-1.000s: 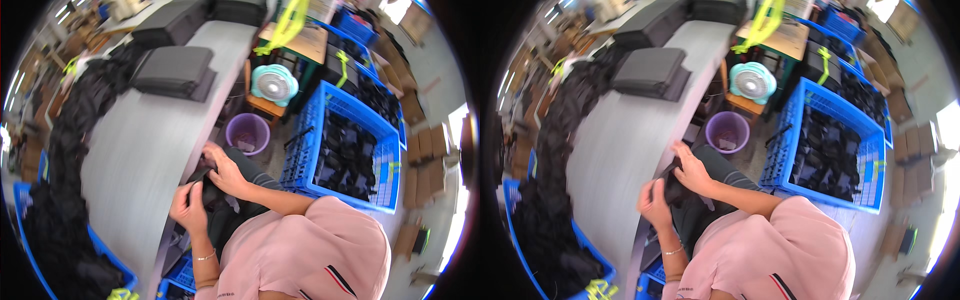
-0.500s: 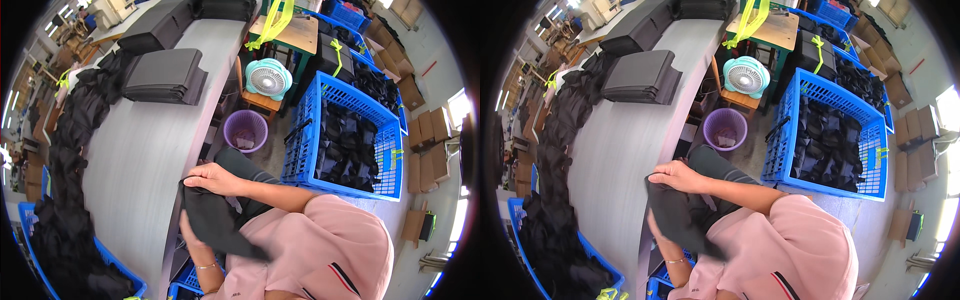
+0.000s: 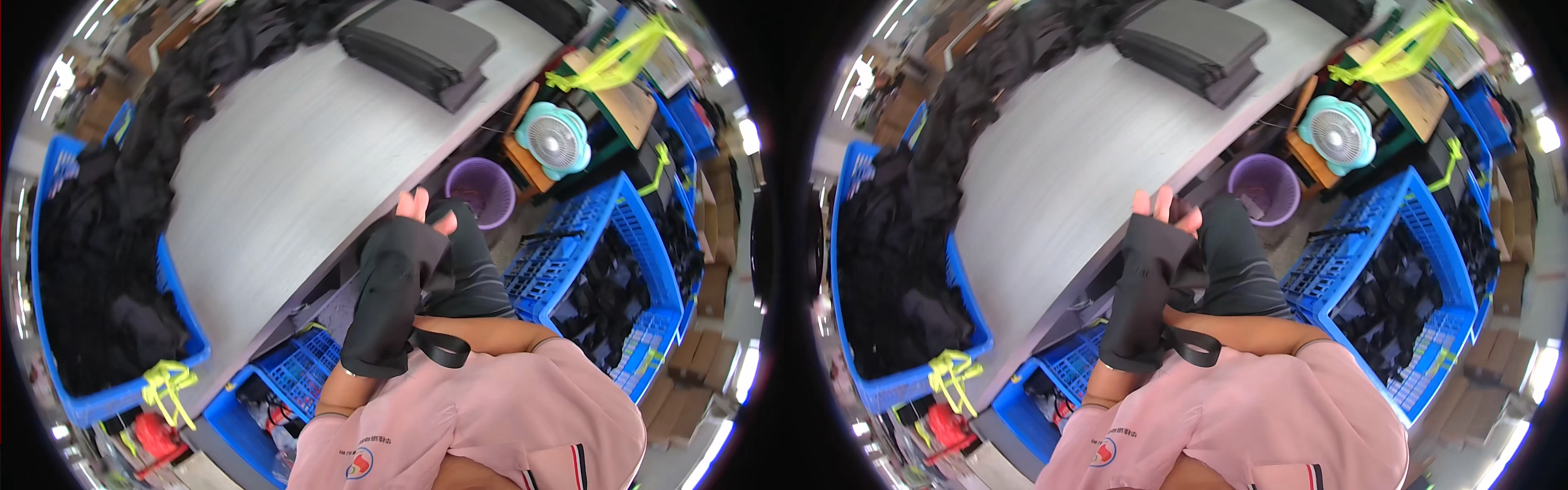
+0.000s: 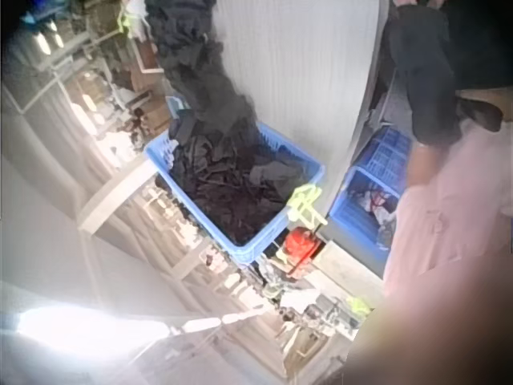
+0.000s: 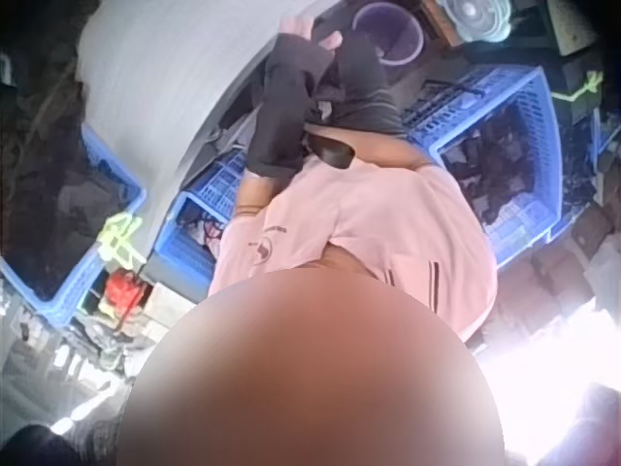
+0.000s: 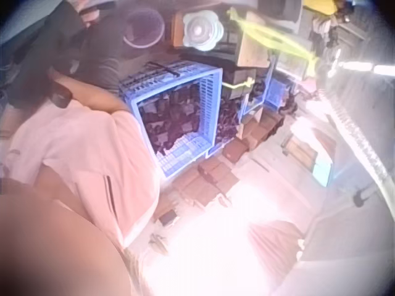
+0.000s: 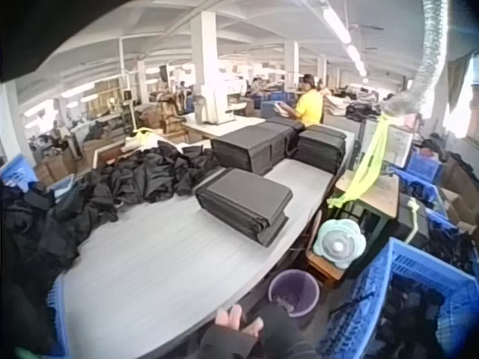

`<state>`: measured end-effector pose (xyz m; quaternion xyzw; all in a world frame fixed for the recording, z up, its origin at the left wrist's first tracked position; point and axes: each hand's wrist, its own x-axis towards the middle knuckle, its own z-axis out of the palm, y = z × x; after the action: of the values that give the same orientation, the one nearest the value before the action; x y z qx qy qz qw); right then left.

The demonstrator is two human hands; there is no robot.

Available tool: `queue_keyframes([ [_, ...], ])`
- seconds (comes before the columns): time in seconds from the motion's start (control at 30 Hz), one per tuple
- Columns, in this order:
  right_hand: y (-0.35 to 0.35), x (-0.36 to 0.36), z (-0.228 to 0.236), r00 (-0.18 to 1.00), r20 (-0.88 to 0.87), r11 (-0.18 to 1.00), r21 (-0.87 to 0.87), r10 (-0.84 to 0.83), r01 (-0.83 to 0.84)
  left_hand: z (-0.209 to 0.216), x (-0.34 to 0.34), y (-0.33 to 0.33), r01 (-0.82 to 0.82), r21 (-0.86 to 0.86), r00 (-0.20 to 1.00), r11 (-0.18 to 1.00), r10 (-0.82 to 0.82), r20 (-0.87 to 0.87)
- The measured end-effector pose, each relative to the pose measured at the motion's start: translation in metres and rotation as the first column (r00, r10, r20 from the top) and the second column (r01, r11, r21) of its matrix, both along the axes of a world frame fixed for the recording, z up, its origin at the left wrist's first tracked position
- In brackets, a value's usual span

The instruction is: The person is sorting and folding black fabric items at a manufacturing facility workspace.

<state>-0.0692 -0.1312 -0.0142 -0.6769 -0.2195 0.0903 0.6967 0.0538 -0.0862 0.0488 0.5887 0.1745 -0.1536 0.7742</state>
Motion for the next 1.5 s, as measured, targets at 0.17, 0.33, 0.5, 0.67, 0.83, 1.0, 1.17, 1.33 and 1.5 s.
queue_keyframes([
  [0.17, -0.007, 0.018, -0.024, 0.999, 0.037, 0.989, -0.148, -0.001, 0.007, 0.073, 0.017, 0.031, -0.380, -0.355, 0.914, 0.854, 0.288, -0.287],
  [0.33, -0.043, 0.069, 0.051, 0.856, -0.388, 0.940, -0.129, -0.342, 0.317, 0.006, 0.010, 0.082, -0.438, -0.240, 0.899, 0.866, 0.425, -0.108],
  [0.5, -0.031, 0.080, 0.081, 0.992, -0.049, 0.969, -0.226, -0.113, 0.099, -0.007, -0.033, 0.075, -0.221, 0.073, 0.957, 0.973, 0.201, 0.211],
  [0.67, -0.054, 0.074, 0.106, 0.871, -0.387, 0.912, 0.384, 0.303, -0.147, -0.014, -0.048, 0.128, -0.094, 0.439, 0.898, 0.893, -0.114, 0.424],
  [0.83, -0.046, 0.106, 0.131, 0.906, -0.423, 0.941, 0.305, -0.001, 0.144, -0.029, -0.058, 0.104, -0.056, 0.758, 0.737, 0.650, -0.485, 0.471],
  [1.0, -0.063, 0.137, 0.108, 0.882, -0.415, 0.904, 0.250, -0.225, 0.348, -0.043, -0.085, 0.080, -0.144, 0.937, 0.511, 0.318, -0.787, 0.345],
  [1.17, -0.066, 0.096, 0.120, 0.823, 0.291, 0.809, -0.203, -0.488, 0.552, 0.034, -0.062, 0.085, -0.149, 0.980, 0.519, 0.128, -0.834, 0.188],
  [1.33, -0.056, 0.091, 0.128, 0.830, 0.429, 0.782, -0.349, -0.356, 0.516, -0.005, -0.060, 0.092, -0.315, 0.898, 0.493, 0.308, -0.755, 0.433],
  [1.5, -0.071, 0.102, 0.118, 0.975, 0.217, 0.948, -0.317, 0.038, 0.033, -0.065, -0.070, 0.122, 0.212, 0.197, 0.855, 0.957, -0.279, 0.438],
])
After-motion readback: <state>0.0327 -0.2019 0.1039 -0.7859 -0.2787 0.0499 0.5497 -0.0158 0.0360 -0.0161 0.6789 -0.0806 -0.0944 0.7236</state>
